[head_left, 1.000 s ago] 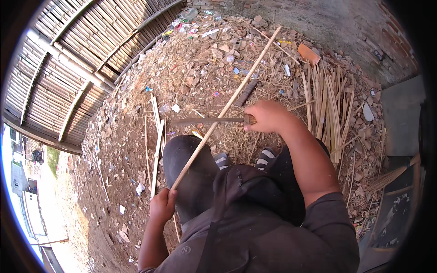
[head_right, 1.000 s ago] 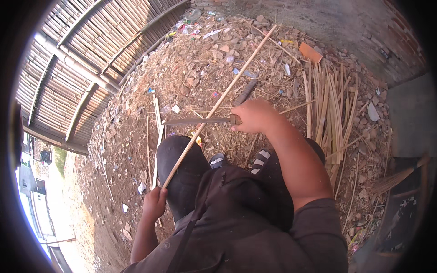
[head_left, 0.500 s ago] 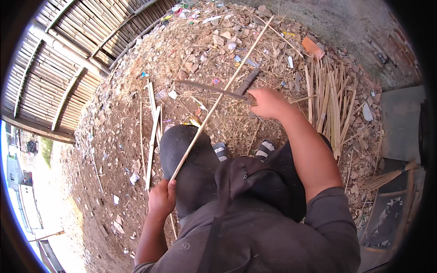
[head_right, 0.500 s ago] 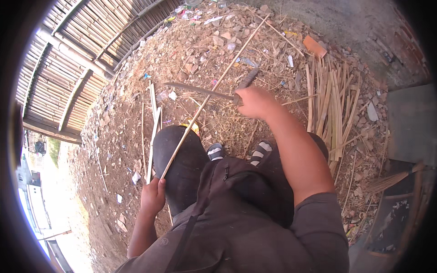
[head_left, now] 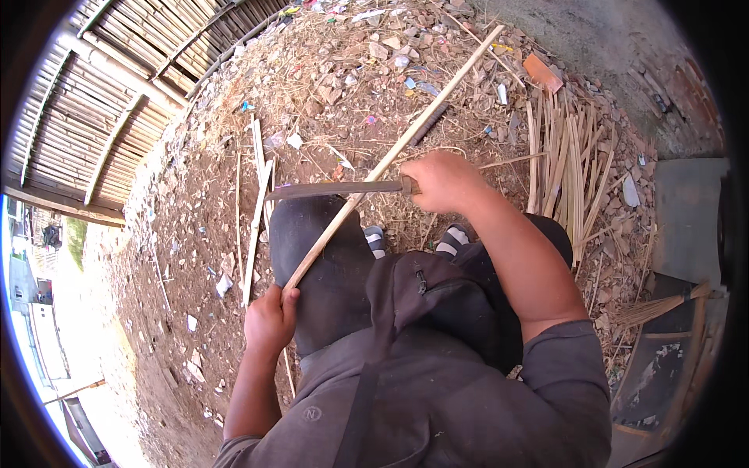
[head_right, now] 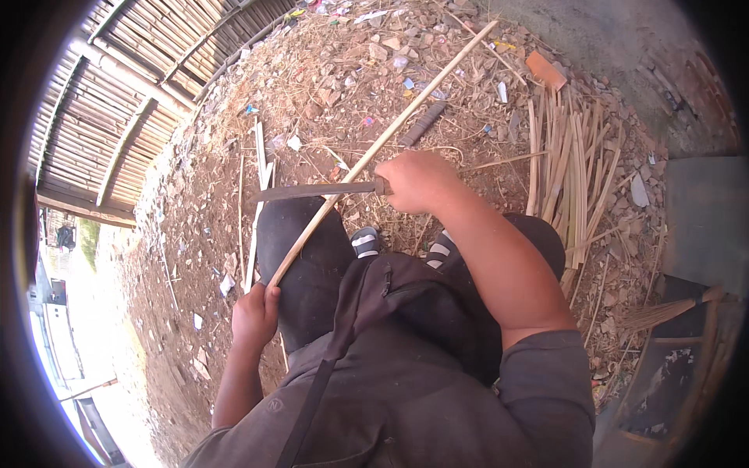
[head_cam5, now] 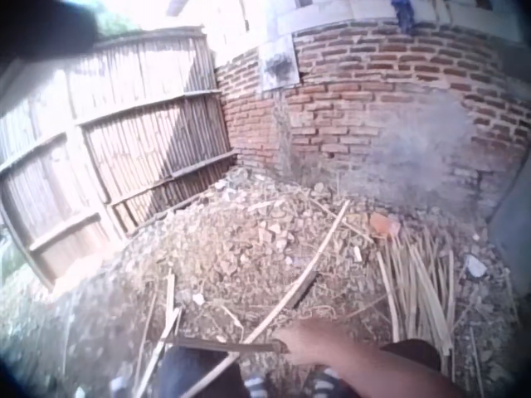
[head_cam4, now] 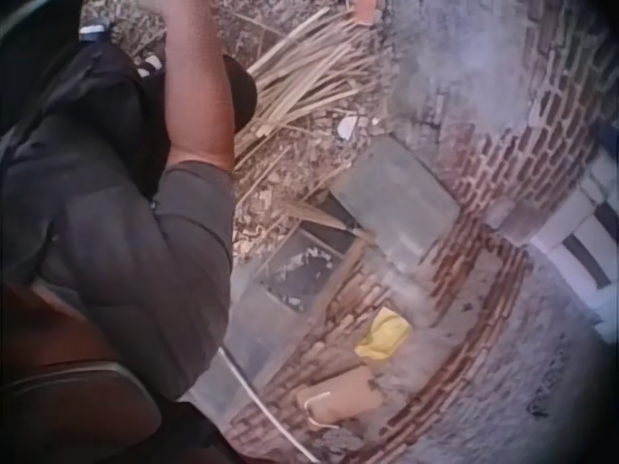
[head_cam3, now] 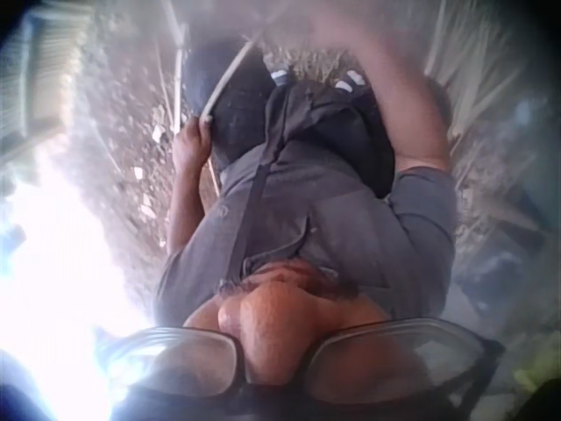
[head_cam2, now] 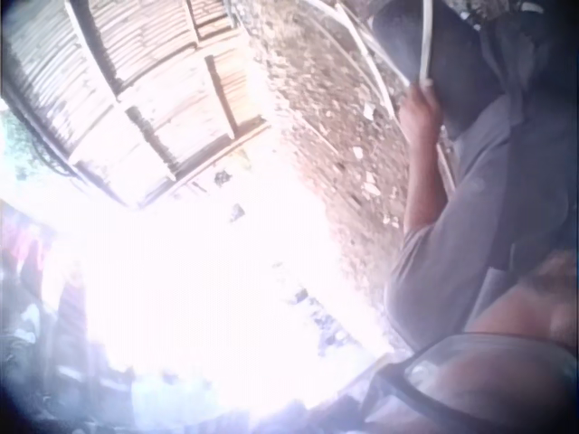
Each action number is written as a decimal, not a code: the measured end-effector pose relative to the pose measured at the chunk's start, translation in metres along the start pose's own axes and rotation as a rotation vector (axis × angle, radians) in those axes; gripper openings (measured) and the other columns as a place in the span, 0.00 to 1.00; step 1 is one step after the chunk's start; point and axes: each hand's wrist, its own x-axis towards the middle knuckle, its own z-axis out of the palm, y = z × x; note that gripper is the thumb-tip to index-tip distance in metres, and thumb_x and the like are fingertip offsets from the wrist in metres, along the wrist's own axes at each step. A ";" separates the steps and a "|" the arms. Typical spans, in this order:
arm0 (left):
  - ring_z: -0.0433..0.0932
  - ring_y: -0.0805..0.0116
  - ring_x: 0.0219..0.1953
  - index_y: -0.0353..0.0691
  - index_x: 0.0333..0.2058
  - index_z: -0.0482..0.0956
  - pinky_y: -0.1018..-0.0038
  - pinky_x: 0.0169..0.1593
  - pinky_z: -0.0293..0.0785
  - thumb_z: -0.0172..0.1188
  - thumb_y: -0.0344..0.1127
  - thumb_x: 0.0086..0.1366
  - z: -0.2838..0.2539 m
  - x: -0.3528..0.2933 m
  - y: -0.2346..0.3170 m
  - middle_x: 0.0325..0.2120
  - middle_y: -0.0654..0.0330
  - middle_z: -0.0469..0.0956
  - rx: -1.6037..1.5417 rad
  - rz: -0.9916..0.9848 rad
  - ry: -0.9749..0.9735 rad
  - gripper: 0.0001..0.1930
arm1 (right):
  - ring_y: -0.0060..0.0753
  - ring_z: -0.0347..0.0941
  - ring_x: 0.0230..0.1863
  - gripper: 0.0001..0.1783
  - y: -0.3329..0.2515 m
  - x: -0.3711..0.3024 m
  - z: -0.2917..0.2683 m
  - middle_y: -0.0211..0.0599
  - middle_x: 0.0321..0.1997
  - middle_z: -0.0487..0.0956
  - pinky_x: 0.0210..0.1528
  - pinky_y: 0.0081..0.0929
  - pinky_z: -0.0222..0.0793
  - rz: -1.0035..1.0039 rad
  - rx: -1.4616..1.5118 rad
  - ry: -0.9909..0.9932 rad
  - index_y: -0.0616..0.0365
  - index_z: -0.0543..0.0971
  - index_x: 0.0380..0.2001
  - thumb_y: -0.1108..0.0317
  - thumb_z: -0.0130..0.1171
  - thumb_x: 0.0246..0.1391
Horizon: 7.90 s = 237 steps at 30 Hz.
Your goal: The person holds a bamboo strip and shaves along its surface using a knife.
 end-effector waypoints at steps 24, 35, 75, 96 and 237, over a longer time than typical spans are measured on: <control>0.77 0.38 0.25 0.38 0.25 0.70 0.48 0.29 0.70 0.54 0.52 0.70 0.005 0.010 0.007 0.19 0.44 0.76 -0.032 -0.041 0.017 0.23 | 0.53 0.80 0.38 0.16 0.019 0.007 0.003 0.48 0.35 0.82 0.43 0.46 0.76 0.106 0.100 -0.063 0.55 0.81 0.39 0.63 0.61 0.44; 0.76 0.39 0.24 0.38 0.25 0.70 0.50 0.28 0.70 0.56 0.52 0.69 0.009 0.002 0.001 0.18 0.46 0.75 -0.074 -0.041 0.054 0.23 | 0.56 0.79 0.32 0.08 -0.018 0.002 0.012 0.47 0.26 0.80 0.35 0.48 0.73 -0.092 -0.081 0.092 0.55 0.77 0.27 0.64 0.61 0.45; 0.76 0.38 0.26 0.34 0.27 0.72 0.52 0.31 0.70 0.52 0.51 0.72 -0.009 0.020 -0.001 0.20 0.43 0.76 -0.211 -0.051 -0.106 0.23 | 0.53 0.80 0.38 0.19 0.055 0.009 0.013 0.50 0.33 0.82 0.40 0.45 0.75 0.153 0.201 0.099 0.56 0.81 0.40 0.58 0.65 0.46; 0.76 0.36 0.29 0.33 0.27 0.72 0.51 0.33 0.70 0.48 0.50 0.73 -0.020 0.026 -0.002 0.22 0.40 0.76 -0.155 -0.053 -0.182 0.24 | 0.55 0.79 0.34 0.11 0.011 0.006 0.009 0.46 0.26 0.80 0.38 0.49 0.73 0.005 0.097 0.008 0.53 0.79 0.31 0.63 0.65 0.43; 0.77 0.35 0.26 0.36 0.26 0.70 0.46 0.31 0.71 0.52 0.47 0.70 0.006 0.029 -0.001 0.19 0.41 0.75 -0.006 0.016 0.038 0.20 | 0.52 0.79 0.35 0.16 0.021 0.001 0.001 0.47 0.30 0.82 0.41 0.46 0.76 0.199 0.169 0.168 0.53 0.82 0.39 0.64 0.62 0.43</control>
